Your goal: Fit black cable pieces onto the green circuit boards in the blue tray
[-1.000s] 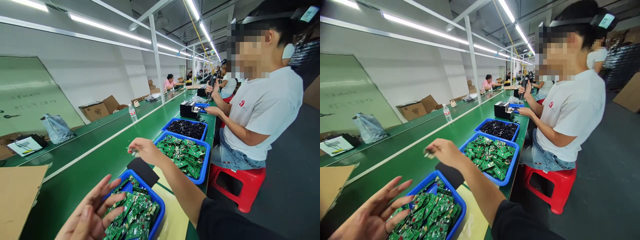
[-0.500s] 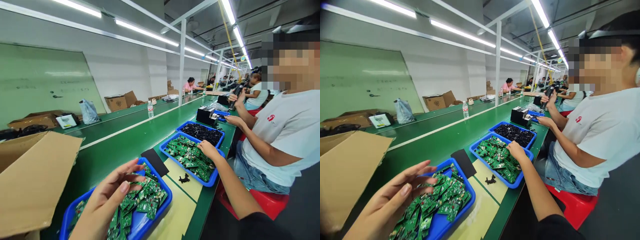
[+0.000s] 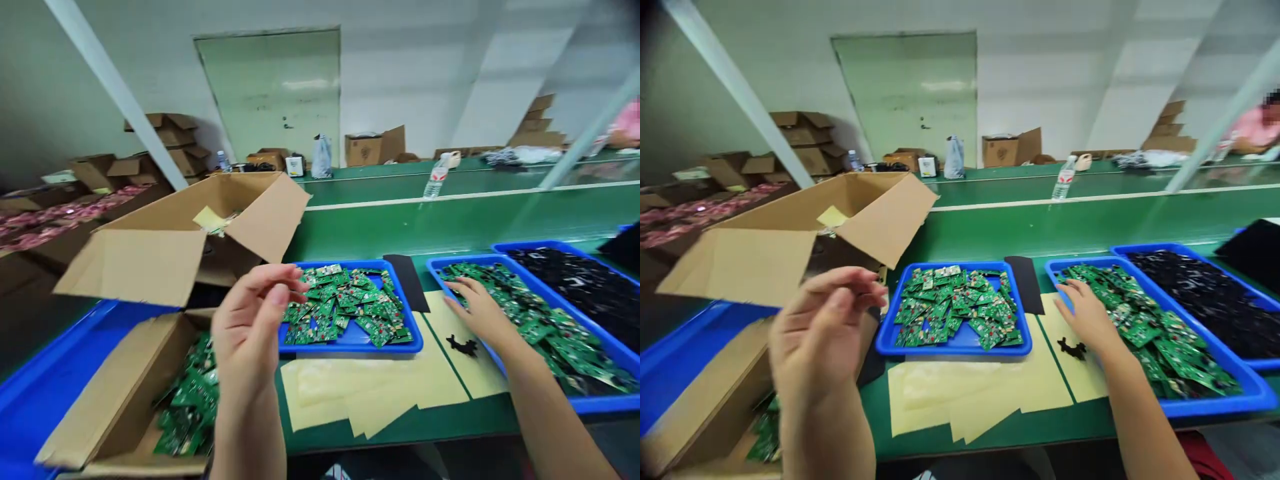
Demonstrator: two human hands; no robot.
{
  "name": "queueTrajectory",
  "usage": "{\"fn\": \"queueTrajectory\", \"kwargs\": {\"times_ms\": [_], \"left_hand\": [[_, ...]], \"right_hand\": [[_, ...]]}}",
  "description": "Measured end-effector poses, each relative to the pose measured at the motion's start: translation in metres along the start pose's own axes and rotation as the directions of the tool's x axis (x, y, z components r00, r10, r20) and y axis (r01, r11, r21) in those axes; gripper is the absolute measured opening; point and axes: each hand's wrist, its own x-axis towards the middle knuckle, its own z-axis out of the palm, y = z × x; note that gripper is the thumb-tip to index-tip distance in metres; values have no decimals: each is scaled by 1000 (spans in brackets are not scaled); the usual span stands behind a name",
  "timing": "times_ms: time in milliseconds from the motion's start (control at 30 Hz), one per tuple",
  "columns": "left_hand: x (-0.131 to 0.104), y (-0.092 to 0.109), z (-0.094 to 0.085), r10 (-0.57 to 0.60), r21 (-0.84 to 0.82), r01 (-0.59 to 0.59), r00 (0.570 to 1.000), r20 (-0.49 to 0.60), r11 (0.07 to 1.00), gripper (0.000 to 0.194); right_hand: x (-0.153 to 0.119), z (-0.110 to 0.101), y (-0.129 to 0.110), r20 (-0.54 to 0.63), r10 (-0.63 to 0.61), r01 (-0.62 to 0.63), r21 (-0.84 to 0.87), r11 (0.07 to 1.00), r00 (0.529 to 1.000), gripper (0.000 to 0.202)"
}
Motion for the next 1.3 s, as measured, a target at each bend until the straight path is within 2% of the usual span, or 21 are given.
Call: {"fn": "queueTrajectory", "kwargs": {"times_ms": [67, 133, 167, 267, 333, 367, 433, 500, 567, 667, 767, 867, 967, 1033, 1100, 1167, 1233, 1300], "left_hand": [[-25, -13, -7, -59, 266, 34, 994, 87, 963, 15], [-60, -27, -19, -134, 513, 0, 965, 224, 858, 15], [-80, -34, -26, -171, 600, -26, 948, 270, 799, 17], [-142, -51, -50, -293, 779, -160, 866, 406, 606, 28], [-171, -59, -63, -358, 841, -246, 821, 445, 482, 41], [-179, -62, -67, -394, 860, -271, 801, 450, 432, 46], [-184, -68, -68, -451, 883, -306, 771, 449, 356, 51], [-180, -73, -59, -505, 894, -323, 741, 443, 310, 55], [-174, -79, -43, -559, 900, -326, 706, 435, 289, 66], [-171, -86, -18, -620, 904, -319, 658, 427, 284, 86], [-174, -90, -4, -633, 922, -287, 670, 388, 261, 85], [-173, -86, -7, -627, 931, -256, 689, 364, 260, 67], [-165, -78, -21, -645, 923, -222, 664, 379, 314, 52], [-159, -73, -30, -666, 934, -182, 660, 348, 308, 44], [-154, -70, -37, -686, 966, -133, 683, 251, 222, 51], [-152, -69, -40, -715, 988, -95, 682, 155, 124, 70], [-152, -70, -38, -752, 992, -95, 647, 125, 83, 82], [-153, -71, -31, -784, 988, -125, 602, 152, 95, 81]], "right_hand": [[-6, 7, -47, 44, -213, 207, 101, 973, 976, 33], [-22, 9, -90, -12, -514, 500, 256, 827, 857, 32], [-33, 9, -108, -56, -597, 585, 295, 756, 800, 31], [-69, 9, -138, -132, -745, 734, 354, 580, 653, 29], [-87, 12, -142, -134, -786, 769, 359, 530, 604, 29], [-91, 16, -140, -133, -785, 773, 334, 539, 605, 30], [-93, 23, -133, -135, -745, 752, 235, 617, 653, 31], [-85, 30, -123, -138, -682, 696, 126, 707, 718, 33], [-73, 35, -115, -120, -651, 661, 64, 748, 749, 32], [-59, 37, -108, -96, -691, 696, 37, 717, 717, 28], [-54, 36, -106, -111, -719, 726, 45, 686, 686, 26], [-54, 35, -104, -122, -718, 727, 64, 684, 686, 26], [-52, 32, -103, -120, -711, 721, 93, 686, 692, 25], [-48, 29, -102, -118, -699, 709, 123, 695, 705, 24], [-45, 25, -102, -118, -682, 692, 154, 705, 722, 23], [-42, 22, -102, -117, -672, 681, 178, 710, 732, 22], [-41, 21, -102, -111, -667, 675, 193, 712, 737, 22], [-41, 21, -103, -101, -663, 668, 204, 716, 742, 22]]}}
